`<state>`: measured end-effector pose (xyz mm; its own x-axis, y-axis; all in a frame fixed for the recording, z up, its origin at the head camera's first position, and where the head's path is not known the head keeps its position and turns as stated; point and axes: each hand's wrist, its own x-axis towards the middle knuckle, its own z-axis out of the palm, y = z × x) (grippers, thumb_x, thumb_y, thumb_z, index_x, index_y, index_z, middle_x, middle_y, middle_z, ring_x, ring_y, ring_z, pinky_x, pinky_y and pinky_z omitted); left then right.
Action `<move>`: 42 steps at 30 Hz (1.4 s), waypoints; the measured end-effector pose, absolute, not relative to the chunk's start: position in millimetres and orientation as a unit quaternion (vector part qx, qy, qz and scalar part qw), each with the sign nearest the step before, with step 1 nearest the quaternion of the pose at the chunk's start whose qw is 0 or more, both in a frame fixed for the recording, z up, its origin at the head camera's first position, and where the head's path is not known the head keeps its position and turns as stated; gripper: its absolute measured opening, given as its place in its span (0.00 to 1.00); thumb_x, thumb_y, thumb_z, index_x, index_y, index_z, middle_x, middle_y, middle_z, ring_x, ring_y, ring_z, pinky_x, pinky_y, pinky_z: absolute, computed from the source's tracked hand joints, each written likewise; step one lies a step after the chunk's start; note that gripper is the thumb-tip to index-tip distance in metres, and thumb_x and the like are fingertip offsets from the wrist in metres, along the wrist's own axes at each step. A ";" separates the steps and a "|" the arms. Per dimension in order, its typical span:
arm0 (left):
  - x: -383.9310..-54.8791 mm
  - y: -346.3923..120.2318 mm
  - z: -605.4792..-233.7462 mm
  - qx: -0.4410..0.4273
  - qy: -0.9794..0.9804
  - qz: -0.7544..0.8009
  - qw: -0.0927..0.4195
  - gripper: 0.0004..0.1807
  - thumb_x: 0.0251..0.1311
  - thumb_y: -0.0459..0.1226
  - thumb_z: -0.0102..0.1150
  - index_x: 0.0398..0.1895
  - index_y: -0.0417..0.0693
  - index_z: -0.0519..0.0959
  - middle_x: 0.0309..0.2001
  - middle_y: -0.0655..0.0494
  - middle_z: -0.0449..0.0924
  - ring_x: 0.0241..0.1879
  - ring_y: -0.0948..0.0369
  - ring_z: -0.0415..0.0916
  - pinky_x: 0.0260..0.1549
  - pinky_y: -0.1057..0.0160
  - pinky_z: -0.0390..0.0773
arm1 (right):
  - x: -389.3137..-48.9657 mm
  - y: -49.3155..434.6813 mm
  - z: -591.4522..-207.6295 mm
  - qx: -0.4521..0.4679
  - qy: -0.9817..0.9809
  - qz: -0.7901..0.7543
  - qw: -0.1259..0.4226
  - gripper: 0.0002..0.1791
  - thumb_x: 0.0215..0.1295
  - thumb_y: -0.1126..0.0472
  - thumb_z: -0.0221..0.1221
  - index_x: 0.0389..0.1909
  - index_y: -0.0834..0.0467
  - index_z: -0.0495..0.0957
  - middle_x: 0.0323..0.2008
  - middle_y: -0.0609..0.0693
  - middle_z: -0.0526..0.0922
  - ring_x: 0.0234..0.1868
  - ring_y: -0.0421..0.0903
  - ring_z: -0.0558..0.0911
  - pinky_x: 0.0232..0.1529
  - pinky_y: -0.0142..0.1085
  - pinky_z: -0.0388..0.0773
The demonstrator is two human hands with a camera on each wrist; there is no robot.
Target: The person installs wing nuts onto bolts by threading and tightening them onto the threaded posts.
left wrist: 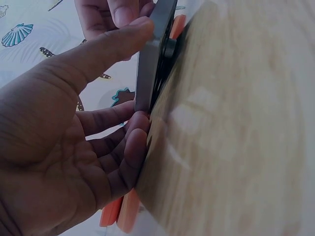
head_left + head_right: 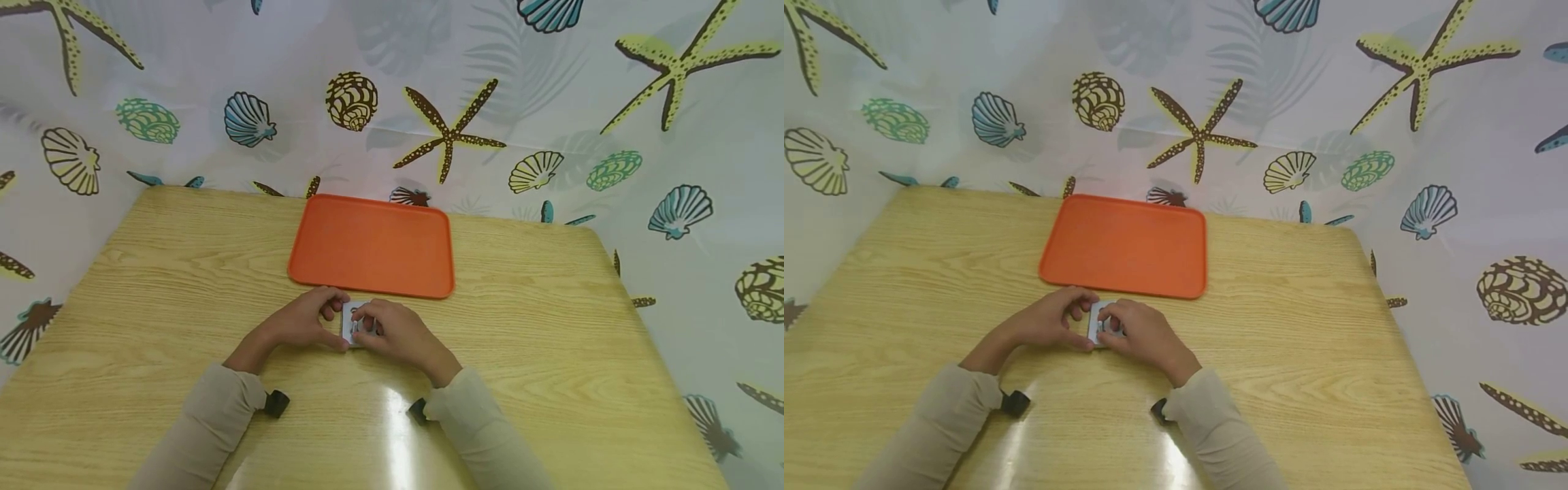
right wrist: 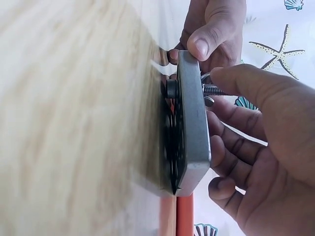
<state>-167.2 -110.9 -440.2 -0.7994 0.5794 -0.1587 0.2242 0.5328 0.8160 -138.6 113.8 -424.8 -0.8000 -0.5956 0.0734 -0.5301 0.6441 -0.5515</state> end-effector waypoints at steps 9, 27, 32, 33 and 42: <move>-165.9 -110.6 -440.3 0.242 0.847 0.426 0.206 0.41 0.46 0.43 0.80 0.62 0.38 0.71 0.51 0.47 0.73 0.46 0.56 0.71 0.49 0.57 0.74 | -137.2 111.5 -425.5 -0.287 0.919 -0.263 0.056 0.12 0.64 0.51 0.66 0.44 0.53 0.81 0.33 0.46 0.81 0.32 0.38 0.75 0.35 0.29 0.72; -169.9 -108.4 -448.0 0.237 0.850 0.417 0.216 0.42 0.46 0.45 0.80 0.63 0.41 0.70 0.51 0.50 0.72 0.47 0.57 0.70 0.48 0.59 0.74 | -134.7 112.0 -428.3 -0.276 0.925 -0.255 0.065 0.13 0.66 0.49 0.65 0.44 0.52 0.80 0.35 0.45 0.80 0.33 0.37 0.74 0.36 0.30 0.72; -169.4 -110.9 -446.2 0.240 0.851 0.419 0.205 0.42 0.45 0.45 0.81 0.62 0.41 0.71 0.50 0.50 0.73 0.45 0.57 0.70 0.47 0.59 0.73 | -134.5 111.2 -427.3 -0.283 0.922 -0.257 0.059 0.14 0.66 0.49 0.65 0.45 0.53 0.80 0.35 0.46 0.79 0.34 0.38 0.74 0.38 0.30 0.73; -169.4 -111.4 -445.4 0.240 0.851 0.420 0.206 0.41 0.45 0.45 0.81 0.62 0.41 0.71 0.50 0.50 0.73 0.45 0.57 0.70 0.47 0.59 0.73 | -134.6 111.1 -426.9 -0.284 0.922 -0.256 0.060 0.14 0.66 0.49 0.65 0.45 0.53 0.80 0.35 0.45 0.79 0.34 0.38 0.74 0.38 0.30 0.73; -169.2 -113.6 -446.2 0.237 0.853 0.415 0.209 0.42 0.45 0.46 0.81 0.62 0.42 0.71 0.50 0.50 0.73 0.46 0.57 0.70 0.47 0.59 0.74 | -136.2 111.6 -425.4 -0.292 0.922 -0.243 0.071 0.15 0.67 0.48 0.64 0.46 0.52 0.80 0.36 0.46 0.79 0.35 0.38 0.75 0.39 0.31 0.73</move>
<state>-169.2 -113.6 -446.2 -0.8007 0.5774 -0.1596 0.2313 0.5437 0.8067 -136.2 111.6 -425.4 -0.8193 -0.5732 0.0109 -0.5042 0.7114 -0.4896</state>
